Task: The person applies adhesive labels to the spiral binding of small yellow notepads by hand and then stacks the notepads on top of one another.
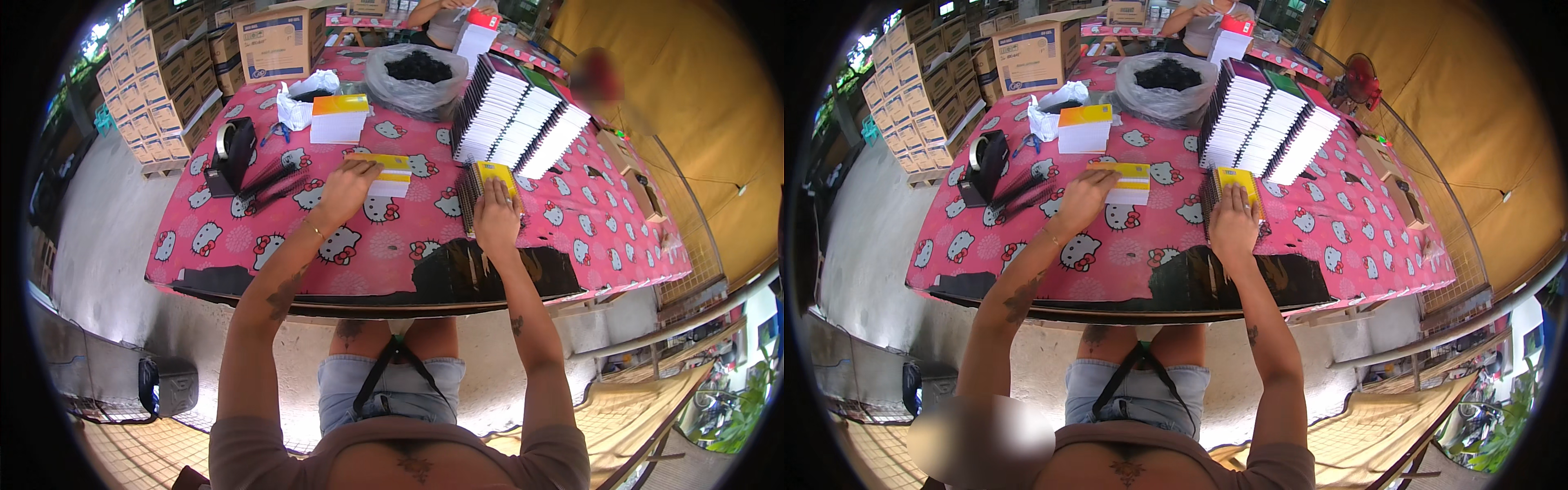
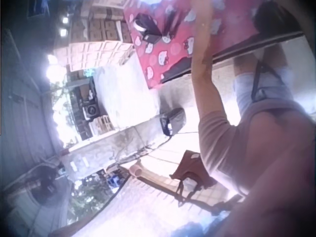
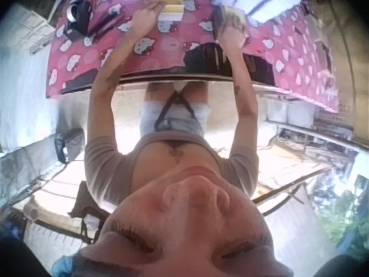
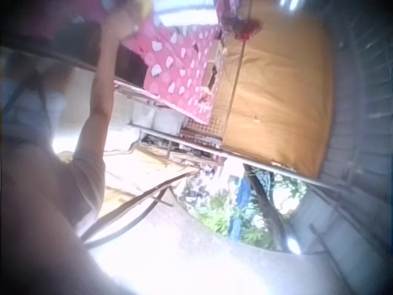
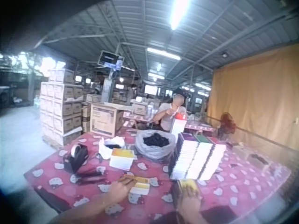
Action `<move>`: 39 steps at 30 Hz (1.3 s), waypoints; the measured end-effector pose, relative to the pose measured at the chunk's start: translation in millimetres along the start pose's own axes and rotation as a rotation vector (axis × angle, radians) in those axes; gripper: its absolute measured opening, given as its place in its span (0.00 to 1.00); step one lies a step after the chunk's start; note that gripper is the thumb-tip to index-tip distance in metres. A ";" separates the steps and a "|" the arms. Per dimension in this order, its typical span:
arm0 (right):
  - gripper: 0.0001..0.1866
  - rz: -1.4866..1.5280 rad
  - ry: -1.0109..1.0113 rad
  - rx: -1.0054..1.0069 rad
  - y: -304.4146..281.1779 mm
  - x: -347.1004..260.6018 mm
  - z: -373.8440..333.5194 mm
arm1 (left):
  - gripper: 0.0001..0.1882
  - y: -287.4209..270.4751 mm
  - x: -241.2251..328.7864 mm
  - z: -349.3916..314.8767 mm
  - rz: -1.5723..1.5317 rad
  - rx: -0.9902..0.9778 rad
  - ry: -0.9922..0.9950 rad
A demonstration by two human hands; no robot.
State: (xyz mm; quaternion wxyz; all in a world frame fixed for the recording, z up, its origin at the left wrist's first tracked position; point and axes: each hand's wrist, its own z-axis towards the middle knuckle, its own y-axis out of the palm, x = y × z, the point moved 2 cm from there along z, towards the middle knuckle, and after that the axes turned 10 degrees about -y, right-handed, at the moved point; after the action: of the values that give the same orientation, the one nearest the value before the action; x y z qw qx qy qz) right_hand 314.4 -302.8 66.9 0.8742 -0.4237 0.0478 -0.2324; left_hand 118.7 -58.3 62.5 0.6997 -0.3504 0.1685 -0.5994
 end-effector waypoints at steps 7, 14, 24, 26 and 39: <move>0.33 0.295 -0.151 0.127 -36.1 -40.4 0.1 | 0.20 -47.8 70.5 -42.2 -0.037 -0.090 -0.014; 0.25 1.608 0.358 -0.063 22.5 -111.5 -53.1 | 0.29 -13.1 84.0 -97.0 -0.631 0.062 -0.522; 0.13 1.670 0.456 -0.142 17.9 -99.8 -65.7 | 0.17 -38.1 -57.4 -69.9 -0.021 0.157 -0.594; 0.15 1.672 0.399 -0.179 20.4 -118.9 -54.2 | 0.14 -48.3 -122.9 -88.6 0.298 -0.001 -0.508; 0.17 1.611 0.290 -0.300 21.8 -112.2 -64.6 | 0.11 -78.5 17.4 -90.5 -0.407 -0.008 -0.398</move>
State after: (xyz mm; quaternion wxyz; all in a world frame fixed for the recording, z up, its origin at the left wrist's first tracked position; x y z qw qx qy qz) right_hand 204.7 -287.5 -3.5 0.6922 -0.3375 0.4791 0.4211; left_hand 6.7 -103.9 56.9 0.5828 -0.4905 -0.0437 -0.6464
